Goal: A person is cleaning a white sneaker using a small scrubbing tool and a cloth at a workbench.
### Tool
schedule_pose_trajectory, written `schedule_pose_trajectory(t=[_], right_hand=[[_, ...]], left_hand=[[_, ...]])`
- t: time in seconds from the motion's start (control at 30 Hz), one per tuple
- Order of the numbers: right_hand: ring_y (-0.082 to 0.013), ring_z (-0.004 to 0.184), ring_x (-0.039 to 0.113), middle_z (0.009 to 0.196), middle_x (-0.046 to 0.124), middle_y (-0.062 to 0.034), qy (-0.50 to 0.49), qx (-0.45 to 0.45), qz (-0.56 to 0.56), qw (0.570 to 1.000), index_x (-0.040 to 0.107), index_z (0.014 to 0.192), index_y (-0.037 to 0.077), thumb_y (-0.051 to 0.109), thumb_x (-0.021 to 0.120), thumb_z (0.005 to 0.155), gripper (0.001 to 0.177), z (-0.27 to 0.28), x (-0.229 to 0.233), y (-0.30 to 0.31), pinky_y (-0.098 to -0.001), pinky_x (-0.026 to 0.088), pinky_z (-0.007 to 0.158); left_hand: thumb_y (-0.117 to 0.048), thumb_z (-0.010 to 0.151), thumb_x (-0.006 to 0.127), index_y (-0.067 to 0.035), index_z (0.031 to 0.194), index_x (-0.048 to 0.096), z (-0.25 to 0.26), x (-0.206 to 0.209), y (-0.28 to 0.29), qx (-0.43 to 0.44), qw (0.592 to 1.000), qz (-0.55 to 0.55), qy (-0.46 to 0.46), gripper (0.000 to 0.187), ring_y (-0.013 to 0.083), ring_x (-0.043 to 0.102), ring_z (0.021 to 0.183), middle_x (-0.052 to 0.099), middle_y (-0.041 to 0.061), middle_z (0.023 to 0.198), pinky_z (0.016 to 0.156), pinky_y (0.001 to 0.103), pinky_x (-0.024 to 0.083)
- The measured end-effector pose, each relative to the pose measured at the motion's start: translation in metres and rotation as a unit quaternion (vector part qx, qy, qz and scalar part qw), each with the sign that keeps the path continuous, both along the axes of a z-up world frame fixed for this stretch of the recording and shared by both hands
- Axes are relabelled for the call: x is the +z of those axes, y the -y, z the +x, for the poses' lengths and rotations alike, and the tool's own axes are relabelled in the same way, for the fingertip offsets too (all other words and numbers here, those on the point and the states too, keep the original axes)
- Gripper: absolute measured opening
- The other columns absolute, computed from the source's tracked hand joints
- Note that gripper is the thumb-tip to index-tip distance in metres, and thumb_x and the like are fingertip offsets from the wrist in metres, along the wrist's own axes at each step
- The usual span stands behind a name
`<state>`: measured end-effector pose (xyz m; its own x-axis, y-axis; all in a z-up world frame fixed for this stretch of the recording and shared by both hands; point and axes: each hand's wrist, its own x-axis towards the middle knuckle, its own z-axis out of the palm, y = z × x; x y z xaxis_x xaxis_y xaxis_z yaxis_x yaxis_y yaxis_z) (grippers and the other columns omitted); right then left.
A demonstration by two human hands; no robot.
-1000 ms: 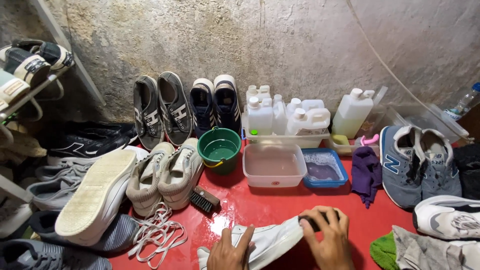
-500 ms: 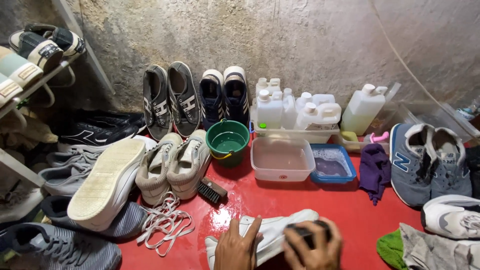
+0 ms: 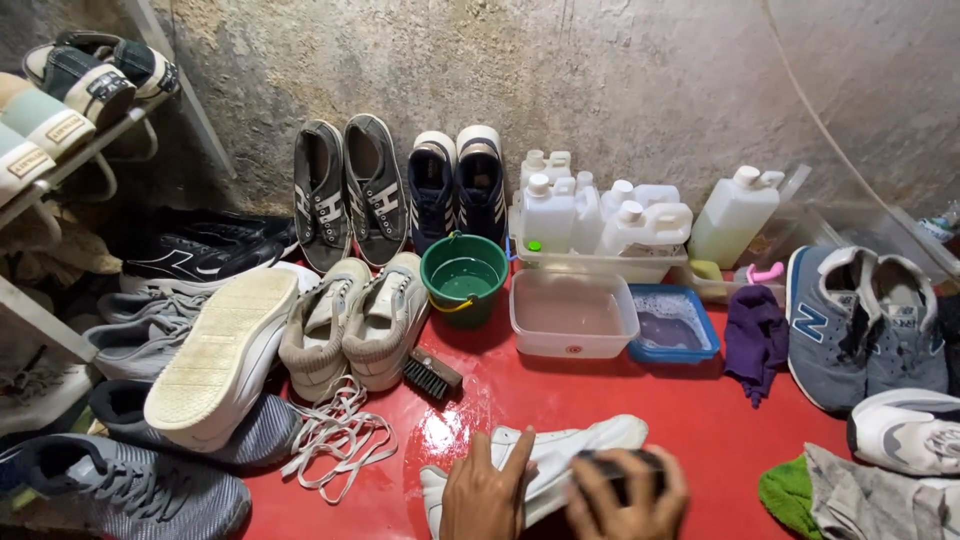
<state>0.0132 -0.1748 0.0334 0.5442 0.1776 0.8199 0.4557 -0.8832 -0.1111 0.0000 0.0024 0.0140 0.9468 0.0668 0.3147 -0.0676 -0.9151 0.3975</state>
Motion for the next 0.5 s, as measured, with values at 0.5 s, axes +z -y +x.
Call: schedule_pose_trajectory(t=[0.5], right_hand=[[-0.0454,0.127,0.046,0.118,0.063,0.0003,0.018,0.044,-0.067,0.997,0.075,0.101,0.031,0.041,0.075,0.08,0.023,-0.001,-0.02,0.017,-0.0507,0.044,0.111]], left_hand=[[-0.037,0.1,0.062,-0.025,0.146,0.054,-0.003,-0.001,0.0,-0.018,1.0,0.01,0.007,0.048,0.0383,0.059,0.066,0.05,0.018,0.102,0.062,0.052,0.052]])
